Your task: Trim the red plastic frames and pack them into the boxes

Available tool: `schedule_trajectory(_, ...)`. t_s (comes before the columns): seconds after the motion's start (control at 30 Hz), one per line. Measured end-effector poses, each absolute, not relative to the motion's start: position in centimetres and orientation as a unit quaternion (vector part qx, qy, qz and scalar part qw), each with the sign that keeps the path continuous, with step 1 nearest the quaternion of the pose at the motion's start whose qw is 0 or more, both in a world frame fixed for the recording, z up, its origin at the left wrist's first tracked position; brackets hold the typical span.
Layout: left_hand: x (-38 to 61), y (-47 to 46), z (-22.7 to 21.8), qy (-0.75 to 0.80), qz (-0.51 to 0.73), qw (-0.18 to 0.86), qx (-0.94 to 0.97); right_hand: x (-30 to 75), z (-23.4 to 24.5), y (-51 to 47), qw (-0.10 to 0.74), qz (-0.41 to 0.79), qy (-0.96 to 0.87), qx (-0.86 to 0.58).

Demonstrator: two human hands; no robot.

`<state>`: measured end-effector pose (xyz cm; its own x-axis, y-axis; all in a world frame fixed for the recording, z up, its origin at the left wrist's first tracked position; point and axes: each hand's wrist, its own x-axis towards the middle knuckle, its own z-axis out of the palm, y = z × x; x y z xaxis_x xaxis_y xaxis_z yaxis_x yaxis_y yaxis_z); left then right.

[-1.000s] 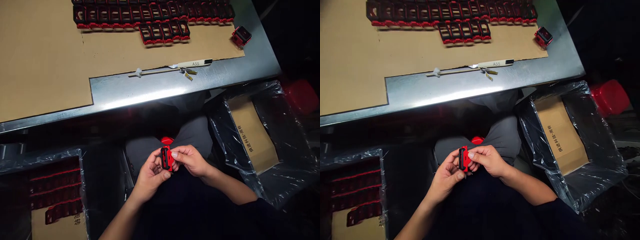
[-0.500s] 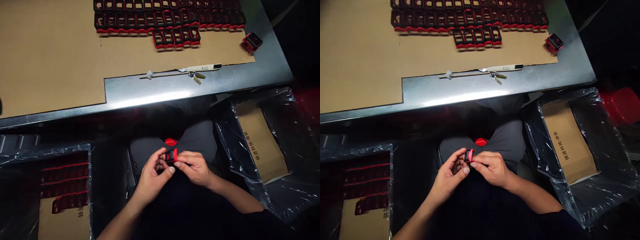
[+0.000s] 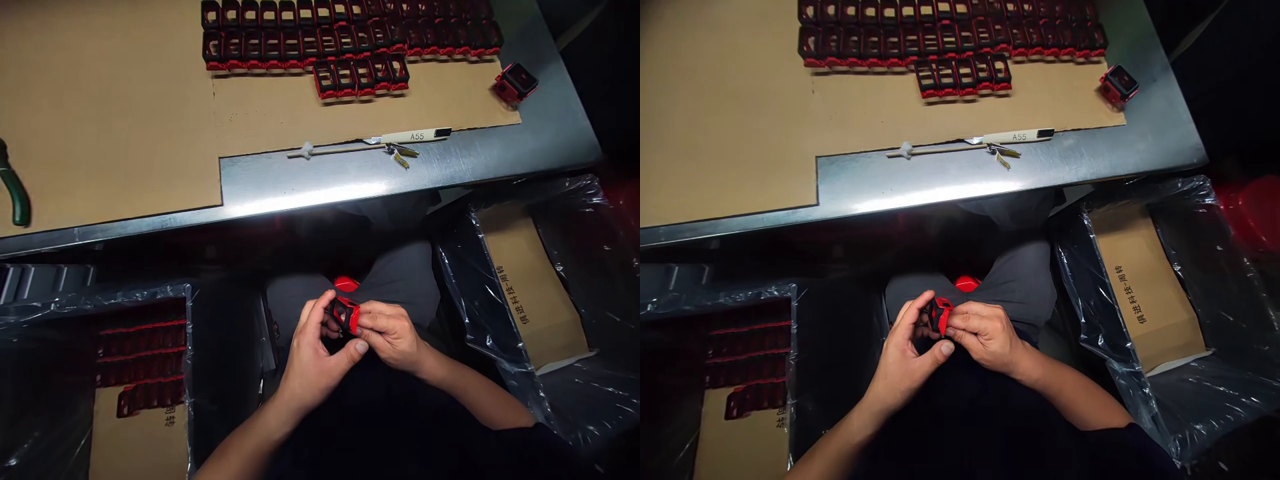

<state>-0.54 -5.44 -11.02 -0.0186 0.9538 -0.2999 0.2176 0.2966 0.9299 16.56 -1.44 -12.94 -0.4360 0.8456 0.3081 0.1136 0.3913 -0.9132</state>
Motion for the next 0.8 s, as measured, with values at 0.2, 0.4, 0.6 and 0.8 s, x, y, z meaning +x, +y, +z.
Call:
schedule_trajectory(0.2, -0.6, -5.5, -11.1, 0.606, 0.382, 0.529, 0.455, 16.8, -13.1, -1.1, 0.412, 0.371, -0.771, -0.314)
schedule_trajectory(0.4, -0.4, -5.9, -11.4, 0.562, 0.416, 0.569, 0.433, 17.3, -13.3, -0.6, 0.404, 0.334, -0.794, -0.307)
schedule_trajectory(0.6, -0.5, -6.3, -11.9, 0.525, 0.440, 0.553, 0.474, 17.7, -13.3, -0.4, 0.395, 0.353, -0.790, -0.308)
schedule_trajectory(0.8, -0.9, -6.4, -12.5, 0.535, 0.436, 0.460, 0.558, 17.8, -12.6, -0.3, 0.399, 0.443, -0.734, -0.324)
